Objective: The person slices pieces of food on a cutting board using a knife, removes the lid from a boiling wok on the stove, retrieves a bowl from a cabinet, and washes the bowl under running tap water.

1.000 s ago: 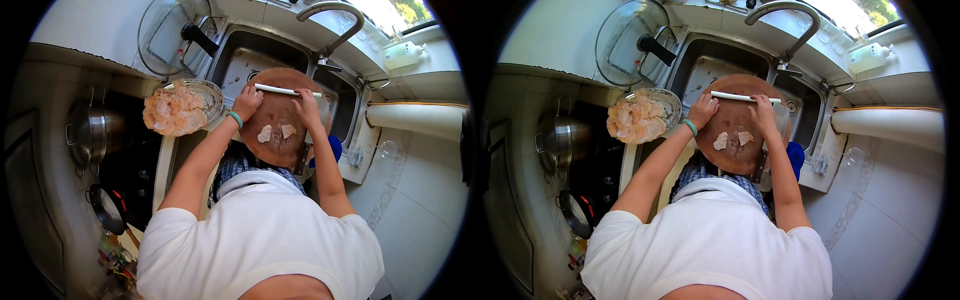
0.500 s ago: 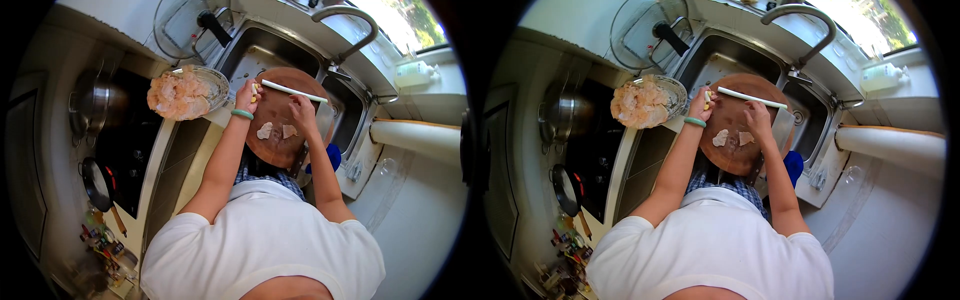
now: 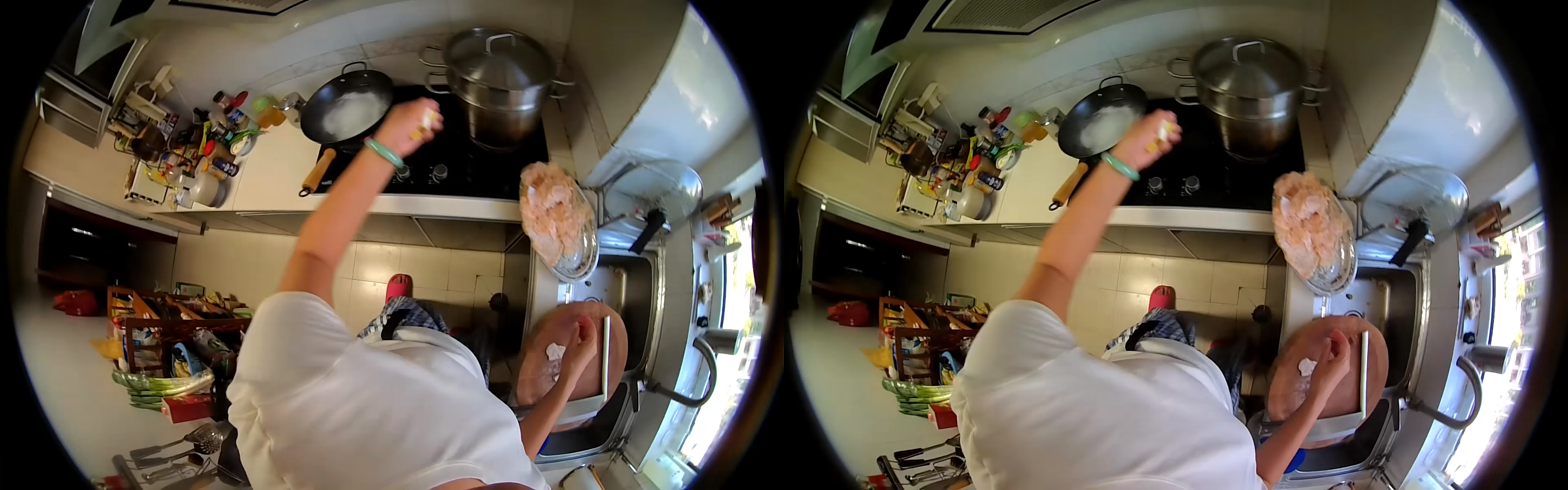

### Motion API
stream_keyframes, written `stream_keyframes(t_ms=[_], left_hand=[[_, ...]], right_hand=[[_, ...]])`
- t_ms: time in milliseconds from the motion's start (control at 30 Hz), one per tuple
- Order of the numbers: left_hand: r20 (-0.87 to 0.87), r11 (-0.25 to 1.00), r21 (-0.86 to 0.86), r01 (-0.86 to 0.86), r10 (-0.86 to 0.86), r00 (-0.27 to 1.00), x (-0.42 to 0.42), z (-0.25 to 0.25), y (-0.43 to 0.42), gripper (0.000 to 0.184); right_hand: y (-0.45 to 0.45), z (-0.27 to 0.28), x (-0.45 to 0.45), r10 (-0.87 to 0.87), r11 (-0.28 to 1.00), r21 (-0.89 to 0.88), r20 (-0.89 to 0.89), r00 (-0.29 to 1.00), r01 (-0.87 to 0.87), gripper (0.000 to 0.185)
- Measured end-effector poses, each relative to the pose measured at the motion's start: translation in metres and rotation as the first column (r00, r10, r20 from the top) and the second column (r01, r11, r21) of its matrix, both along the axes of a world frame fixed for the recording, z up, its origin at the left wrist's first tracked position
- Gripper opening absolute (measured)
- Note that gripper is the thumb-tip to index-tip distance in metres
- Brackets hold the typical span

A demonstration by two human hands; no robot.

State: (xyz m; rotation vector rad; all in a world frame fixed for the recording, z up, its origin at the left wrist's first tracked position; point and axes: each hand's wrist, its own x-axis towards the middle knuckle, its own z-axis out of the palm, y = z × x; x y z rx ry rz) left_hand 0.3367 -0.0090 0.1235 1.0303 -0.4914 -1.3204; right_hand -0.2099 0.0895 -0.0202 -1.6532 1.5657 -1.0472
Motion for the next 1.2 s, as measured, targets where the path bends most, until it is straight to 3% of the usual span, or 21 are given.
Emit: stream_keyframes(t_ms=[67,100,133,167,200,267,333,400,433,500,567,667,767,800,900,967,1000,1033,1067,1100,1200], left_hand=[[0.527,0.975,-0.036,-0.219,0.205,0.825,0.083,0.004,0.002,0.017],[0.783,0.958,-0.044,-0.283,0.209,0.585,0.129,-0.008,-0.002,0.022],[0.911,0.948,0.018,-0.317,0.116,0.396,0.157,-0.008,0.003,0.025],[0.982,0.93,0.07,-0.36,-0.001,0.189,0.182,-0.009,0.006,0.029],[0.981,0.931,0.064,-0.359,0.006,0.192,0.212,-0.023,0.004,0.029],[0.987,0.976,-0.015,-0.215,-0.021,-0.162,0.261,-0.048,-0.004,0.035],[0.993,0.99,0.038,-0.133,-0.052,-0.108,0.291,-0.058,-0.008,0.036],[0.983,0.981,0.158,-0.109,-0.167,-0.075,0.303,-0.045,-0.002,0.032],[0.977,0.993,0.094,-0.065,-0.105,-0.184,0.311,-0.039,0.003,0.028],[0.913,0.975,-0.174,0.136,0.211,-0.349,0.331,-0.037,0.008,0.016],[0.958,0.954,-0.254,0.161,0.271,-0.092,0.334,-0.014,0.021,0.012],[0.789,0.808,-0.585,0.071,0.587,-0.18,0.307,0.047,0.067,0.009],[0.514,0.549,-0.835,0.047,0.808,-0.288,0.301,0.073,0.116,0.012],[0.52,0.545,-0.838,0.014,0.807,-0.28,0.298,0.08,0.14,0.012],[0.506,0.503,-0.855,-0.127,0.753,-0.421,0.31,0.067,0.196,0.019],[0.573,0.489,-0.819,-0.301,0.669,-0.474,0.336,0.042,0.239,0.025],[0.626,0.452,-0.77,-0.45,0.67,-0.4,0.352,0.025,0.261,0.031],[0.639,0.413,-0.758,-0.505,0.622,-0.452,0.377,0.005,0.287,0.036],[0.666,0.368,-0.723,-0.584,0.595,-0.45,0.397,-0.008,0.317,0.041],[0.605,0.237,-0.77,-0.592,0.566,-0.56,0.427,-0.03,0.345,0.047],[0.722,-0.019,-0.534,-0.845,0.511,-0.467,0.506,-0.073,0.431,0.052]], right_hand=[[0.0,0.005,0.031,0.086,0.993,0.085,-0.084,0.993,-0.079,0.023],[0.0,0.006,0.049,0.095,0.993,0.078,-0.089,0.992,-0.088,0.023],[0.0,0.008,0.07,0.112,0.99,0.094,-0.092,0.99,-0.103,0.023],[0.001,0.009,0.092,0.125,0.987,0.109,-0.093,0.988,-0.114,0.023],[0.002,0.014,0.115,0.148,0.986,0.101,-0.141,0.979,-0.135,0.022],[0.008,0.023,0.168,0.146,0.988,0.067,-0.137,0.98,-0.137,0.022],[0.011,0.02,0.216,0.171,0.984,-0.034,-0.102,0.98,-0.175,0.023],[0.022,0.037,0.271,0.169,0.985,-0.011,-0.102,0.98,-0.171,0.021],[0.026,0.036,0.294,0.171,0.985,-0.018,-0.069,0.983,-0.172,0.021],[0.036,0.052,0.333,0.254,0.967,0.015,-0.148,0.956,-0.255,0.021],[0.046,0.075,0.363,0.277,0.959,-0.002,-0.176,0.945,-0.282,0.023],[0.051,0.091,0.379,0.239,0.963,-0.089,-0.14,0.961,-0.253,0.024],[0.047,0.111,0.389,0.21,0.945,-0.234,-0.093,0.973,-0.227,0.033],[0.036,0.102,0.384,0.242,0.935,-0.252,-0.059,0.968,-0.249,0.035],[0.022,0.115,0.406,0.286,0.909,-0.305,-0.042,0.957,-0.285,0.04],[0.027,0.134,0.434,0.309,0.905,-0.289,-0.06,0.949,-0.313,0.04],[0.034,0.144,0.451,0.333,0.896,-0.294,-0.049,0.942,-0.332,0.041],[0.042,0.154,0.468,0.357,0.886,-0.302,-0.039,0.933,-0.351,0.041],[0.052,0.161,0.485,0.381,0.874,-0.313,-0.032,0.924,-0.371,0.041],[0.062,0.162,0.503,0.421,0.859,-0.324,0.008,0.907,-0.396,0.04],[0.105,0.158,0.568,0.56,0.825,-0.172,0.112,0.821,-0.539,0.04]])
